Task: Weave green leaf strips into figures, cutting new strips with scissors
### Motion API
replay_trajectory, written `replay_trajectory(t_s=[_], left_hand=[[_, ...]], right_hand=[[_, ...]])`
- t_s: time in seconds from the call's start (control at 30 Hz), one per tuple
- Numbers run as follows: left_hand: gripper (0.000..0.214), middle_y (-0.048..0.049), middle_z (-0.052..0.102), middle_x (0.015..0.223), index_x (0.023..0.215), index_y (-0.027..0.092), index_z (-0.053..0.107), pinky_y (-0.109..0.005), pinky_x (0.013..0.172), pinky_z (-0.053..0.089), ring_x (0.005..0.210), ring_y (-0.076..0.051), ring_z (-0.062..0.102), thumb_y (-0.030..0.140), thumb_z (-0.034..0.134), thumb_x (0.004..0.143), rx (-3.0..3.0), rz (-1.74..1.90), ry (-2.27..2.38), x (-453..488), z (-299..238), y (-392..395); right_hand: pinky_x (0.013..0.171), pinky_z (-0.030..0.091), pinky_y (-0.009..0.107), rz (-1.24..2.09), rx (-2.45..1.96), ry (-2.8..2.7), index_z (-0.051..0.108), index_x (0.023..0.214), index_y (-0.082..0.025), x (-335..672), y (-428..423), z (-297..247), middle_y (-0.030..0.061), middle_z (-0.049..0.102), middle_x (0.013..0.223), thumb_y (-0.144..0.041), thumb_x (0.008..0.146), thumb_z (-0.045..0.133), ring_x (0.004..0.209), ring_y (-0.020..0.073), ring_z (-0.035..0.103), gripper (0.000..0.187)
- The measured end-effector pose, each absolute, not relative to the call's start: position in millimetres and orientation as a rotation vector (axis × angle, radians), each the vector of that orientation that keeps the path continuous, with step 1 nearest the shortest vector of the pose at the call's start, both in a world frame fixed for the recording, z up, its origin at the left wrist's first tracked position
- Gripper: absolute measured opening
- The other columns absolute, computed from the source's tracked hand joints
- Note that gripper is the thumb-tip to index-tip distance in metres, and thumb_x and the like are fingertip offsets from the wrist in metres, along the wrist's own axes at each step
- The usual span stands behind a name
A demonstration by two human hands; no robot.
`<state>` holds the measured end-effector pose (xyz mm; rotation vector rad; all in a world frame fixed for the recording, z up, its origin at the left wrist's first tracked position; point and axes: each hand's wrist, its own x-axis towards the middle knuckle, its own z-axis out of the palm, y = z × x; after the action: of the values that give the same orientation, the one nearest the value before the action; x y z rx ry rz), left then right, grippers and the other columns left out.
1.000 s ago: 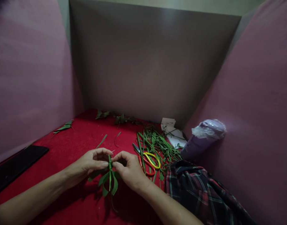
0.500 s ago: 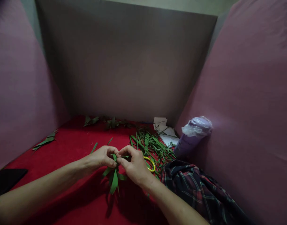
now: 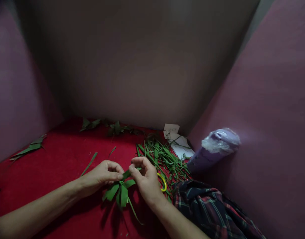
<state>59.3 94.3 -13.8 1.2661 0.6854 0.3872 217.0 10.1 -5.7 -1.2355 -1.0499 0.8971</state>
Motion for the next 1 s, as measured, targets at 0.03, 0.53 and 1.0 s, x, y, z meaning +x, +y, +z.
replay_trajectory(t_s=[0.03, 0.53, 1.0], left_hand=[[0.02, 0.0039, 0.05, 0.052, 0.067, 0.011, 0.061, -0.019, 0.046, 0.025, 0.045, -0.006, 0.037, 0.028, 0.073, 0.061, 1.239, 0.407, 0.692, 59, -16, 95], [0.022, 0.0004, 0.057, 0.062, 0.068, 0.012, 0.059, -0.019, 0.049, 0.033, 0.051, -0.007, 0.046, 0.027, 0.074, 0.063, 1.117, 0.568, 0.715, 63, -30, 87], [0.02, -0.0032, 0.063, 0.061, 0.072, 0.011, 0.065, -0.023, 0.054, 0.04, 0.052, -0.011, 0.054, 0.029, 0.071, 0.065, 1.047, 0.505, 0.69, 61, -29, 84]], right_hand=[[0.062, 0.044, 0.023, 0.909, -1.227, -0.979, 0.056, 0.093, -0.017, 216, 11, -7, 0.0009, 0.058, 0.079, -0.034, 0.077, 0.063, 0.068, 0.0123, 0.054, 0.025], [0.05, 0.037, 0.019, 1.042, -1.394, -0.989, 0.055, 0.069, -0.016, 198, 0, -14, -0.0034, 0.05, 0.06, -0.034, 0.072, 0.066, 0.054, 0.0092, 0.043, 0.022], [0.047, 0.034, 0.019, 1.065, -1.291, -0.888, 0.051, 0.067, -0.017, 201, 2, -20, -0.0049, 0.048, 0.058, -0.036, 0.067, 0.071, 0.051, 0.0088, 0.041, 0.027]])
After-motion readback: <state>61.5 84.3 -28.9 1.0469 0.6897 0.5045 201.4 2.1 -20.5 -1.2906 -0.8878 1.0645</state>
